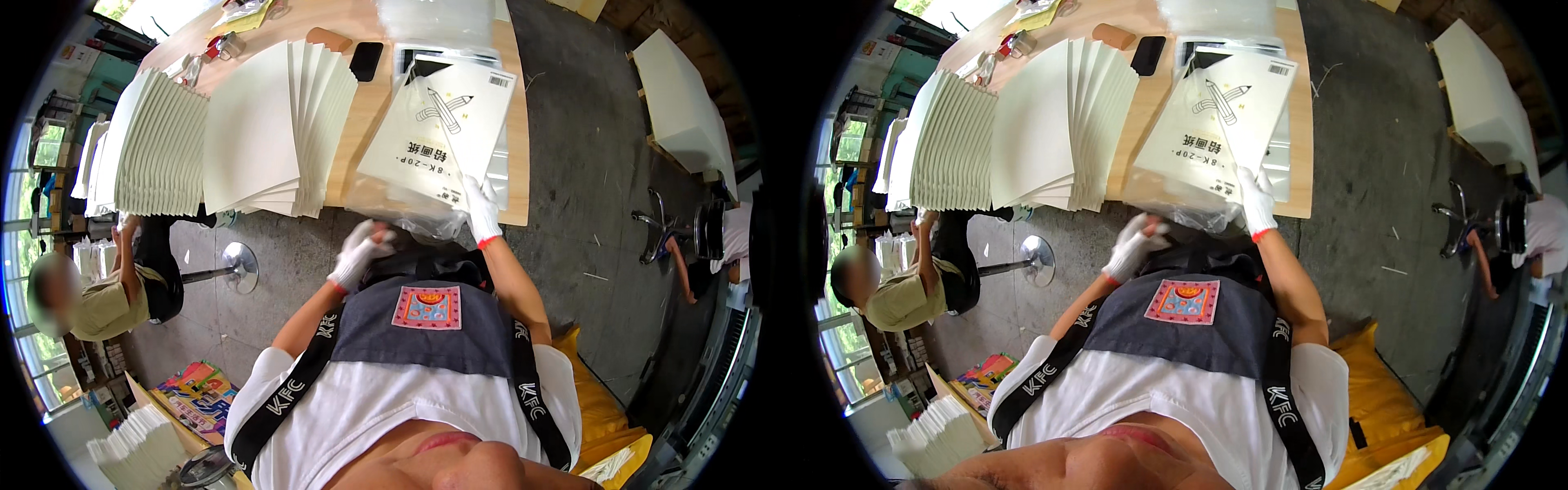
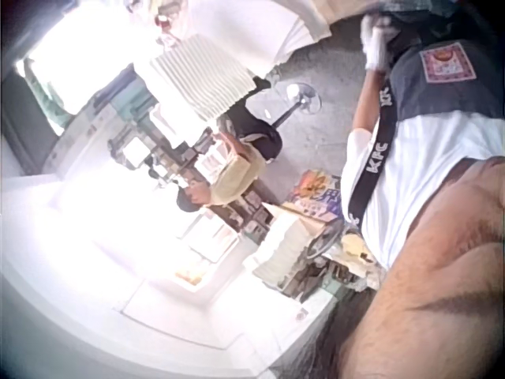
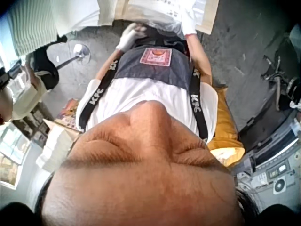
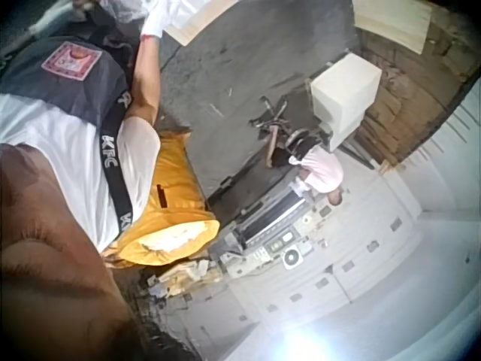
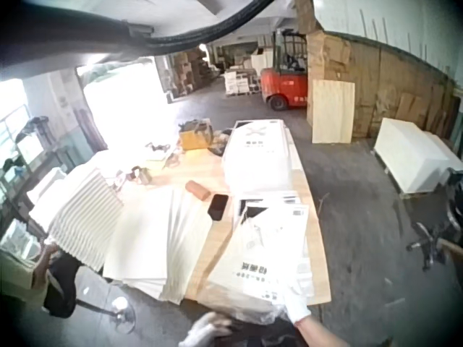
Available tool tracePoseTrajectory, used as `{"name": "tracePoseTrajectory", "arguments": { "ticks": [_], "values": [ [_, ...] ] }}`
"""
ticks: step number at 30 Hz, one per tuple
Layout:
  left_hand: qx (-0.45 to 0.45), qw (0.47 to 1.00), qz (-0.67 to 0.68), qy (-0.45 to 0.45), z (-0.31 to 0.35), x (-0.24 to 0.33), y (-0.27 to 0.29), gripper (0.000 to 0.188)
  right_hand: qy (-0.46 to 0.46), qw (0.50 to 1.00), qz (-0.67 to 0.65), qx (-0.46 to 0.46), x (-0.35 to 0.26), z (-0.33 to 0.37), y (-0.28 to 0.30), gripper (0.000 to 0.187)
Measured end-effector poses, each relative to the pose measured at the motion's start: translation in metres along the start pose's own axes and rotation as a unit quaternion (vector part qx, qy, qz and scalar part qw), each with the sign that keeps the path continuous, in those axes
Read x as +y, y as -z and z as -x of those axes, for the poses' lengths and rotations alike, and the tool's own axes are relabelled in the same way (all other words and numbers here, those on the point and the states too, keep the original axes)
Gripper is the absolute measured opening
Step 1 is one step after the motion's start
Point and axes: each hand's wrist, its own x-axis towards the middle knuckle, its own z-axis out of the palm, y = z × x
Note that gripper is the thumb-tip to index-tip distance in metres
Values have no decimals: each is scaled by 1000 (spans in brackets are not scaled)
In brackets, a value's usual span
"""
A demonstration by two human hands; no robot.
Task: The person repeatedly picks up stacks of white paper sheets from a table, places them into clear plastic packaging, and stacks the finished packages. The process is continuous and repetitive, with the person handling the paper and plastic bags by hand.
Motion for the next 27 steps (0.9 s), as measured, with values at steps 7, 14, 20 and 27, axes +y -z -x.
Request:
{"name": "tracePoseTrajectory", "arguments": {
  "ticks": [7,14,20,27],
  "values": [
    [-193,981,-10,13,-41,15,-100,17,96,994,59,-12,29,-26,9,42],
    [-45,942,-238,233,-30,12,7,28,-111,991,38,-67,-48,16,70,31],
    [106,986,-92,89,-73,6,-6,35,-381,822,334,-261,-27,63,176,37],
    [117,958,-244,-96,-41,63,-48,18,-221,921,300,-112,-31,30,134,70]
  ]
}}
